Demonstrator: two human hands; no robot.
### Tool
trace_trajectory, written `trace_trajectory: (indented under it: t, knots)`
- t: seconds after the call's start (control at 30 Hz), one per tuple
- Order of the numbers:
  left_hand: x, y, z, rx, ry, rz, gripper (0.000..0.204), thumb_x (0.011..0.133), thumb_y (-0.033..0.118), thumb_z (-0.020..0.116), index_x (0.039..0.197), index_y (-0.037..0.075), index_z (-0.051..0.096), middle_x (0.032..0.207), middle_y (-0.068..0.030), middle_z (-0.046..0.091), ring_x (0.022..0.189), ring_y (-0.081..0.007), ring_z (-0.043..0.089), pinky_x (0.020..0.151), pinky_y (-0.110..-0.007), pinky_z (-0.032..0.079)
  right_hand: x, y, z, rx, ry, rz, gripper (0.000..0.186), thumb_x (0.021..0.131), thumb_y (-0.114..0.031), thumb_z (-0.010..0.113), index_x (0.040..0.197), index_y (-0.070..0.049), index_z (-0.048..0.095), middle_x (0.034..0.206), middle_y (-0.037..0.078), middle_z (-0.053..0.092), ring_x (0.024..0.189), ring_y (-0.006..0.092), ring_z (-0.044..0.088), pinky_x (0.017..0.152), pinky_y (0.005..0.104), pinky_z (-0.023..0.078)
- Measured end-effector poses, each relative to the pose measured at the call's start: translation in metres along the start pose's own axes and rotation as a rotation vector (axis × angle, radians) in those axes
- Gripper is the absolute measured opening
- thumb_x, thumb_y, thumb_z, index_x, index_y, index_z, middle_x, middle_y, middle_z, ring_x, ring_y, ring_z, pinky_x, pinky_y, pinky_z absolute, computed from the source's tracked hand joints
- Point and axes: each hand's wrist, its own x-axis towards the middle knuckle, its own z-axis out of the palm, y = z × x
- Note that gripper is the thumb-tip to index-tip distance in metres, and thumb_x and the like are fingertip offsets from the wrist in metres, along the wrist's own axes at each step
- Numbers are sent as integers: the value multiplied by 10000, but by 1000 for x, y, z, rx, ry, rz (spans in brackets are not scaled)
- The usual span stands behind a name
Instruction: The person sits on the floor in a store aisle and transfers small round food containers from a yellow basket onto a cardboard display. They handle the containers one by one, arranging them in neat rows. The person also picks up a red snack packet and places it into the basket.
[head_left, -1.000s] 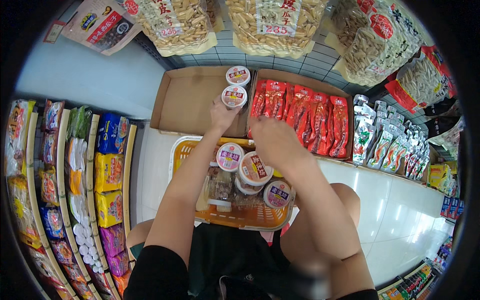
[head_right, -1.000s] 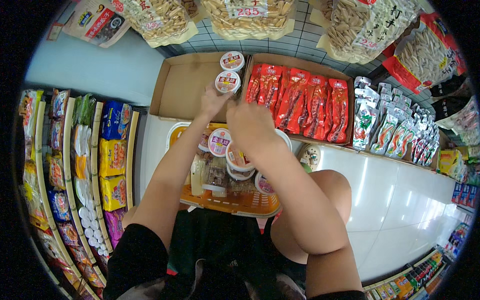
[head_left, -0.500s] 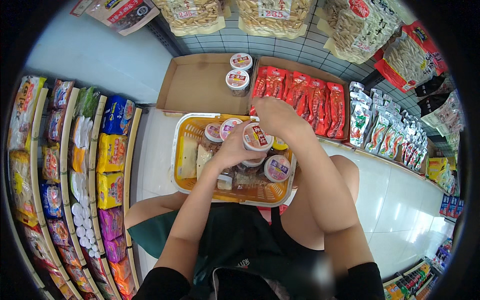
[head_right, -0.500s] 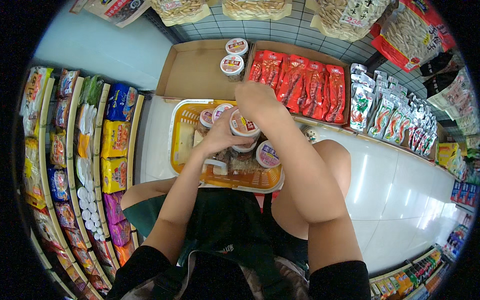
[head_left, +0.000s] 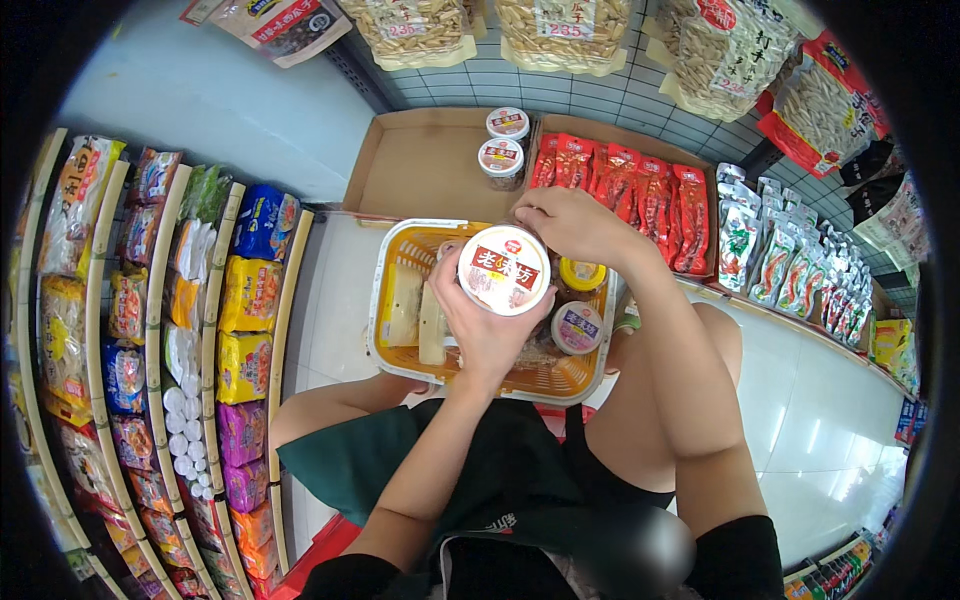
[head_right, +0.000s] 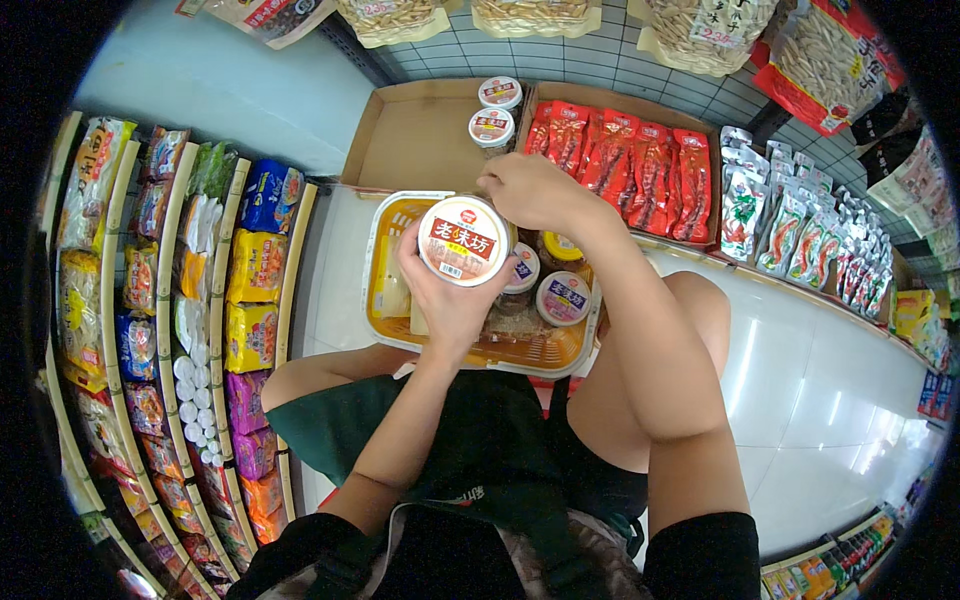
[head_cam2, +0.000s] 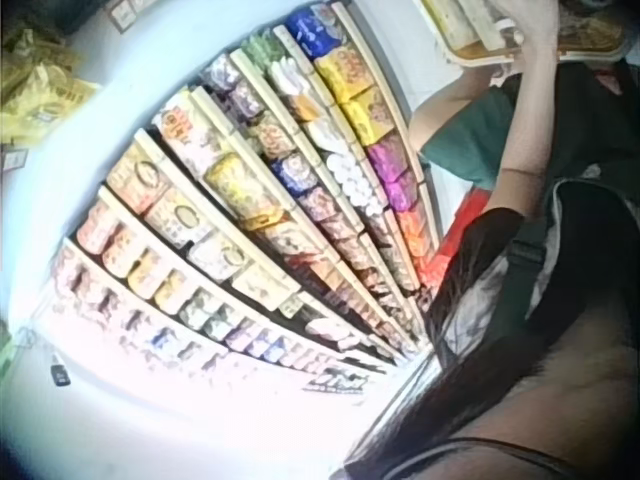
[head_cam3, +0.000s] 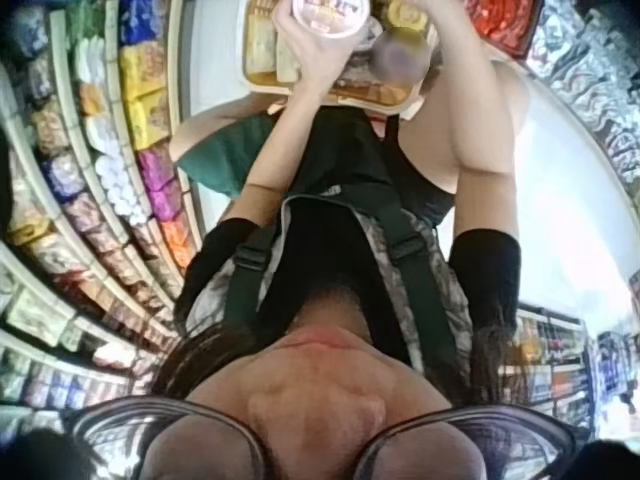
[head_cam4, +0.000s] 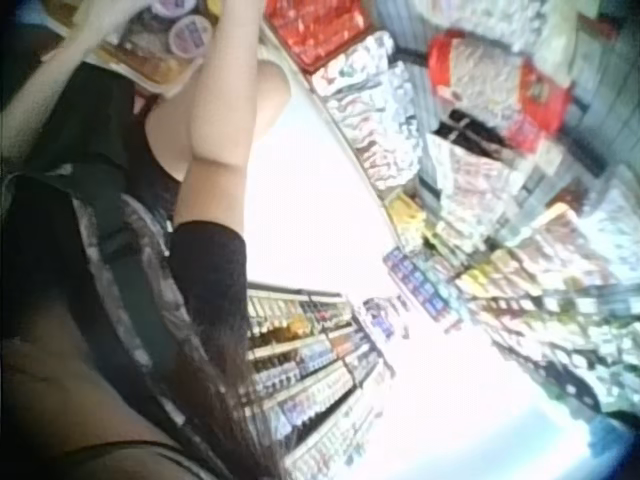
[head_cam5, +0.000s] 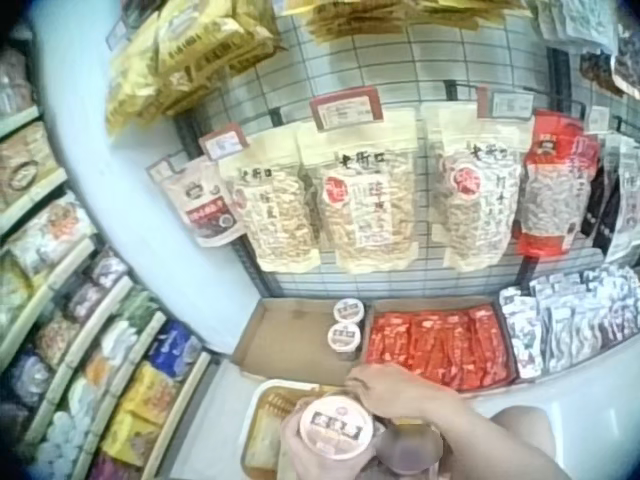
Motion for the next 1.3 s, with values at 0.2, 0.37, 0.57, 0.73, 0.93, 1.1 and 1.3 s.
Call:
trace_trajectory:
  t: [0.2, 0.37, 0.57, 0.73, 0.93, 1.1, 1.3]
  knots:
    - [-5, 15, 4, 12, 144, -18, 1005, 548, 193, 937, 1312, -8, 315, 1266, -186, 377, 1212, -361, 389, 1029, -472, 332, 0, -8, 4, 174, -3, -43, 301, 957, -263, 523, 1034, -9, 665, 955, 166, 677, 914, 295, 650, 830, 367, 492]
    - [-3, 21, 5, 70, 162, 3, 1000, 552, 184, 933, 1311, -13, 312, 1274, -192, 378, 1209, -369, 393, 1021, -475, 337, 0, -6, 5, 190, 25, -57, 300, 953, -258, 532, 1052, -7, 664, 957, 164, 683, 912, 281, 653, 827, 357, 494]
    - [0, 22, 6, 73, 187, 32, 985, 554, 197, 931, 1305, -5, 325, 1276, -192, 385, 1206, -362, 395, 1015, -476, 331, 2, -6, 3, 237, 22, -71, 286, 953, -240, 536, 1063, -9, 662, 961, 146, 689, 913, 243, 658, 823, 338, 499]
    - [4, 19, 8, 39, 204, 73, 977, 555, 202, 929, 1302, -1, 334, 1269, -184, 396, 1190, -349, 401, 1008, -468, 328, 5, -5, 4, 255, 48, -97, 280, 953, -229, 535, 1073, -8, 658, 974, 137, 690, 923, 227, 659, 833, 330, 500]
    - [8, 16, 10, 54, 202, 109, 993, 549, 204, 933, 1311, -5, 333, 1253, -183, 401, 1176, -350, 404, 987, -465, 337, 4, -10, -1, 245, 50, -75, 281, 948, -219, 536, 1079, -2, 656, 1001, 145, 690, 949, 245, 661, 850, 340, 502]
    - [34, 6, 8, 170, 152, 34, 979, 558, 246, 932, 1305, -33, 364, 1217, -207, 408, 1153, -372, 406, 967, -490, 350, 4, -10, -12, 189, 137, -89, 271, 929, -208, 561, 1084, -8, 658, 1001, 154, 685, 956, 253, 661, 858, 350, 502]
    - [98, -53, 32, 150, 95, -271, 852, 603, 360, 899, 1156, -130, 476, 1161, -254, 473, 1117, -328, 478, 954, -428, 398, 5, 0, -31, 153, 315, 29, 273, 919, -215, 584, 1088, -15, 659, 1019, 148, 674, 951, 249, 645, 845, 358, 499]
